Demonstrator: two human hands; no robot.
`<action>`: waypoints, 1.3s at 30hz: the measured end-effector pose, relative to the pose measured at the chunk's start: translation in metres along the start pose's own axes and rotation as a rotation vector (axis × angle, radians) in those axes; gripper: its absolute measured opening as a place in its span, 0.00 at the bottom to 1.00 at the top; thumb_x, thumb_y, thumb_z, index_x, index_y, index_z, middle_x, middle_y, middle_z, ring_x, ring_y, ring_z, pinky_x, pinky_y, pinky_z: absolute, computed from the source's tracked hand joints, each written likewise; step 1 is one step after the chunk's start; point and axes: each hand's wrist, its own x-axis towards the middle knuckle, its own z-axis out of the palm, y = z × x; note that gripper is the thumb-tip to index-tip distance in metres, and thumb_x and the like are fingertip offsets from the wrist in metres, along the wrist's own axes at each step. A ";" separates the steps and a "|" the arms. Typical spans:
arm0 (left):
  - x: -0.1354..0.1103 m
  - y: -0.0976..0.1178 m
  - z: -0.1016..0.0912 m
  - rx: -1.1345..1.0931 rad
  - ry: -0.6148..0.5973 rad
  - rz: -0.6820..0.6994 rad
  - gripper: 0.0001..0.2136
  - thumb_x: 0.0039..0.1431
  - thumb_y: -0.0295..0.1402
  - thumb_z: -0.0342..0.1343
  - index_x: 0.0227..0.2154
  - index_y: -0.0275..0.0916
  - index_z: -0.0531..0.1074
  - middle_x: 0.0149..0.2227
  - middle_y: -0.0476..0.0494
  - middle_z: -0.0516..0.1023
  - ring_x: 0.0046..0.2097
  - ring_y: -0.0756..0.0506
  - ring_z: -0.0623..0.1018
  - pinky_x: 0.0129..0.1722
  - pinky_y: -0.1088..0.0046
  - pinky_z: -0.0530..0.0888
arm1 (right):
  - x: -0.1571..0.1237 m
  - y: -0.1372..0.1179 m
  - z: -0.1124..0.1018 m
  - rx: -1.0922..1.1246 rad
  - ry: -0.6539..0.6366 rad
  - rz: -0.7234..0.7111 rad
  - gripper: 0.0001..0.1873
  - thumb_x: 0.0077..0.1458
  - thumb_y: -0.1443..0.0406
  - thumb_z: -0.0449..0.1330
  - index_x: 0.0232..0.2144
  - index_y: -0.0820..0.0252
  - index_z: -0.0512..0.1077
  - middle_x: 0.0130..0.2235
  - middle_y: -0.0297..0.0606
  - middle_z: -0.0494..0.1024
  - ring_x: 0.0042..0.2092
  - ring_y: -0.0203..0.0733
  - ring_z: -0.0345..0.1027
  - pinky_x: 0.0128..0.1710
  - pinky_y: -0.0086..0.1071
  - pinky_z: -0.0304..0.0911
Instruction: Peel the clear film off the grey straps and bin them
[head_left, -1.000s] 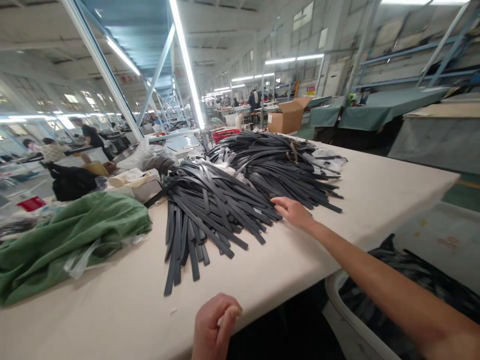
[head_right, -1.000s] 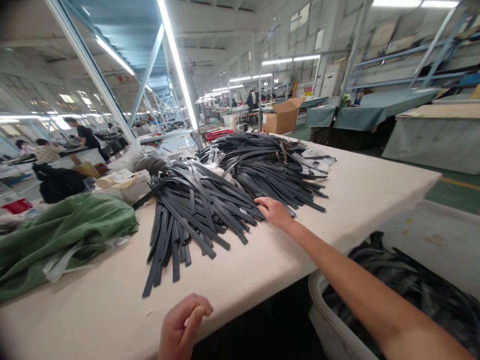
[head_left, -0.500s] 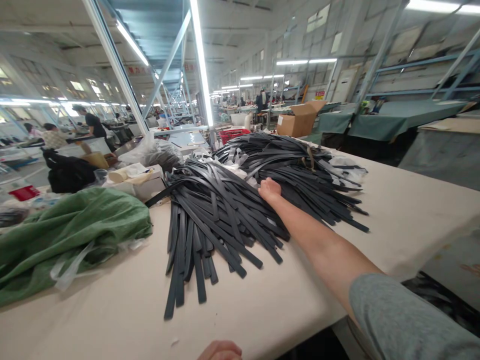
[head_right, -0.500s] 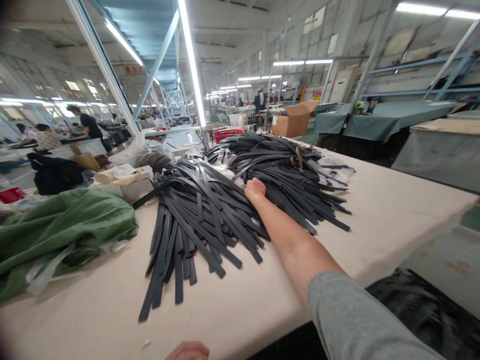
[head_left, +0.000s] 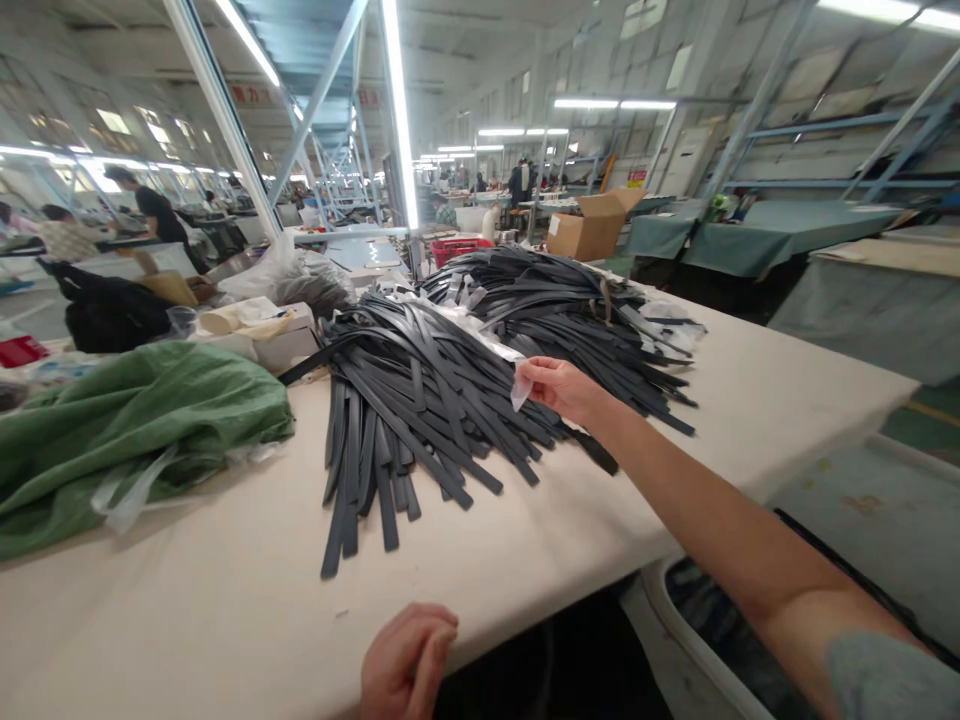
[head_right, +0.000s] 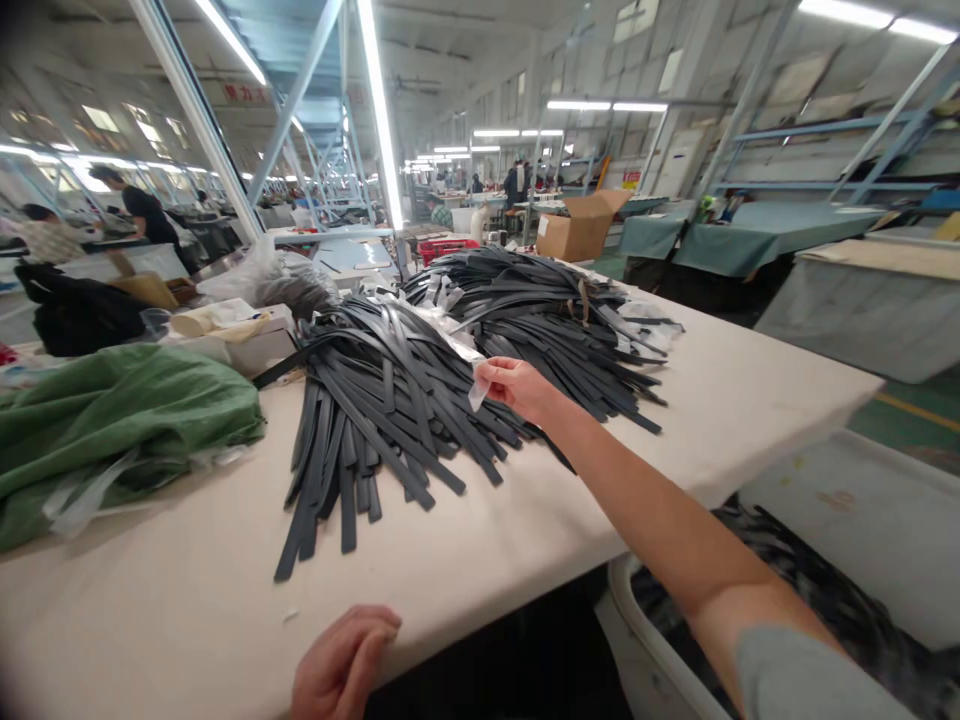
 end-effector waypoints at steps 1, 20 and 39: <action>0.002 0.002 -0.001 -0.036 -0.012 -0.047 0.11 0.60 0.40 0.53 0.25 0.50 0.77 0.29 0.46 0.81 0.33 0.40 0.80 0.34 0.64 0.77 | -0.021 0.000 0.004 0.062 -0.033 0.006 0.24 0.42 0.46 0.70 0.28 0.60 0.73 0.29 0.33 0.75 0.30 0.33 0.68 0.35 0.29 0.69; 0.042 0.062 0.056 -0.312 -0.529 -0.250 0.15 0.55 0.44 0.61 0.36 0.37 0.79 0.35 0.44 0.81 0.39 0.44 0.77 0.47 0.66 0.69 | -0.159 -0.004 0.060 -0.260 -0.039 -0.134 0.14 0.51 0.56 0.62 0.27 0.63 0.76 0.23 0.32 0.73 0.25 0.33 0.63 0.25 0.28 0.58; 0.008 0.066 0.052 -0.977 -0.635 -0.875 0.25 0.54 0.48 0.62 0.49 0.35 0.73 0.34 0.43 0.80 0.30 0.48 0.79 0.36 0.70 0.75 | -0.148 -0.009 0.074 -0.147 -0.186 -0.141 0.09 0.51 0.62 0.62 0.26 0.64 0.75 0.23 0.33 0.74 0.25 0.32 0.66 0.22 0.23 0.58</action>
